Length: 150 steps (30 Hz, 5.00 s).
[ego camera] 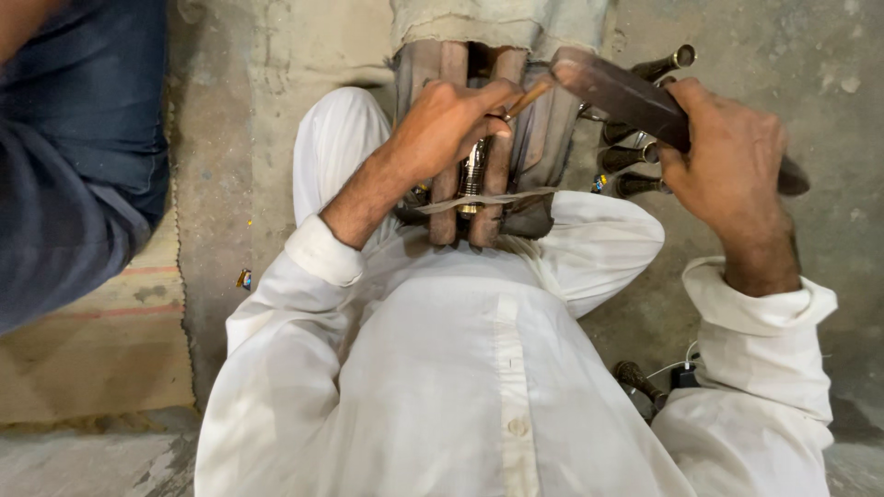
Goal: The person sits cross-legged on the floor with a brass vessel held upright in a wooden clamp between their feet. They hold a small punch against the brass surface with one hand and strike it with a wooden mallet in the other hand, repeatedly repositioning the punch to work around the vessel's decorated surface.
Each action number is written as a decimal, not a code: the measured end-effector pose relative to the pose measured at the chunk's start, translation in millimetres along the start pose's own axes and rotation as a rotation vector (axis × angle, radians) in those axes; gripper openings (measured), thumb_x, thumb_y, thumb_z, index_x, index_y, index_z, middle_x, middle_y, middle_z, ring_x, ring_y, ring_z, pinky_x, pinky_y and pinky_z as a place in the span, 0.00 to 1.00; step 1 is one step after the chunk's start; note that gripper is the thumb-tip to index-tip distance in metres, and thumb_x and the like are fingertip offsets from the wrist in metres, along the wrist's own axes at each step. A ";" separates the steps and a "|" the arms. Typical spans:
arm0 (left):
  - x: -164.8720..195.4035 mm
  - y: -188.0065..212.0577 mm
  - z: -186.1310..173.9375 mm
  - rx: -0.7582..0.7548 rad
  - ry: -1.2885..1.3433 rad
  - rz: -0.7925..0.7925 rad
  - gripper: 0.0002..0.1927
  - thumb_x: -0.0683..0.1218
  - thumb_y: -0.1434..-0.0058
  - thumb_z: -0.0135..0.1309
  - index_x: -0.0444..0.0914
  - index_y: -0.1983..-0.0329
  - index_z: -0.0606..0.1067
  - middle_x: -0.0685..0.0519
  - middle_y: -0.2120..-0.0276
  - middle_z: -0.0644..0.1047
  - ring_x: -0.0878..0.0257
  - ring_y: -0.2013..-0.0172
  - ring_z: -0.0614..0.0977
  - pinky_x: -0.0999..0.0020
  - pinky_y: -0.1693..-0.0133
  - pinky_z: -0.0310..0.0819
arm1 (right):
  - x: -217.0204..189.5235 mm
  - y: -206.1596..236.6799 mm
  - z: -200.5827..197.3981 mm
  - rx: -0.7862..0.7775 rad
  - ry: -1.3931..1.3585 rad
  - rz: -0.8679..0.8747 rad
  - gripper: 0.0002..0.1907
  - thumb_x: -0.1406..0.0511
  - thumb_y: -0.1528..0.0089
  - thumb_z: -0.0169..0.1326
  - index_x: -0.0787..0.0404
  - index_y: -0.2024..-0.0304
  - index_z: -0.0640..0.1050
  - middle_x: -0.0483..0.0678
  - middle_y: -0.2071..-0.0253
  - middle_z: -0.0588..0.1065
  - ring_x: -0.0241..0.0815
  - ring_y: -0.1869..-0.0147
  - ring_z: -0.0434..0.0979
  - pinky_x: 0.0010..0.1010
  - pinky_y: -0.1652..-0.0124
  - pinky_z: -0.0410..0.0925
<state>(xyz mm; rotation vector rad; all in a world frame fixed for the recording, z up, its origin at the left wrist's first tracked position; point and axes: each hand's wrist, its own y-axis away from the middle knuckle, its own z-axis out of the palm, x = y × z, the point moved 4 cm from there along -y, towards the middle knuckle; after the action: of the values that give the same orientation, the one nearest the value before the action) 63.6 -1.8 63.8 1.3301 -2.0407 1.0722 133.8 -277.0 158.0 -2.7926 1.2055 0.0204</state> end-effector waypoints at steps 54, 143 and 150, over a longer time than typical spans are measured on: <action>-15.3 23.7 2.0 0.241 0.212 -0.036 0.20 0.42 0.31 0.62 0.37 0.38 0.71 0.48 0.55 0.85 0.55 0.53 0.89 0.64 0.56 0.83 | 0.1 -31.2 -38.4 0.209 -0.228 -0.188 0.22 0.75 0.37 0.60 0.67 0.41 0.73 0.55 0.60 0.77 0.50 0.62 0.78 0.34 0.60 0.67; 7.9 23.3 10.9 0.133 -0.130 -0.102 0.15 0.48 0.32 0.61 0.39 0.47 0.74 0.45 0.67 0.83 0.48 0.70 0.85 0.55 0.70 0.77 | -19.4 -13.2 -12.9 0.195 -0.078 -0.205 0.21 0.72 0.41 0.66 0.62 0.46 0.77 0.52 0.59 0.79 0.49 0.57 0.81 0.38 0.57 0.69; 4.7 1.5 8.9 -0.044 -0.136 -0.083 0.17 0.47 0.38 0.65 0.39 0.49 0.75 0.45 0.72 0.81 0.46 0.70 0.84 0.51 0.69 0.76 | -1.7 4.3 12.2 0.059 -0.085 -0.064 0.21 0.71 0.42 0.66 0.60 0.47 0.77 0.51 0.60 0.80 0.52 0.57 0.81 0.41 0.56 0.68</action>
<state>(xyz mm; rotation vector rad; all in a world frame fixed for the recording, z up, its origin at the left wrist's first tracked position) 60.5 -11.2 61.5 1.4878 -2.0723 0.9182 129.8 -277.5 145.5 -2.7473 1.0800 0.0955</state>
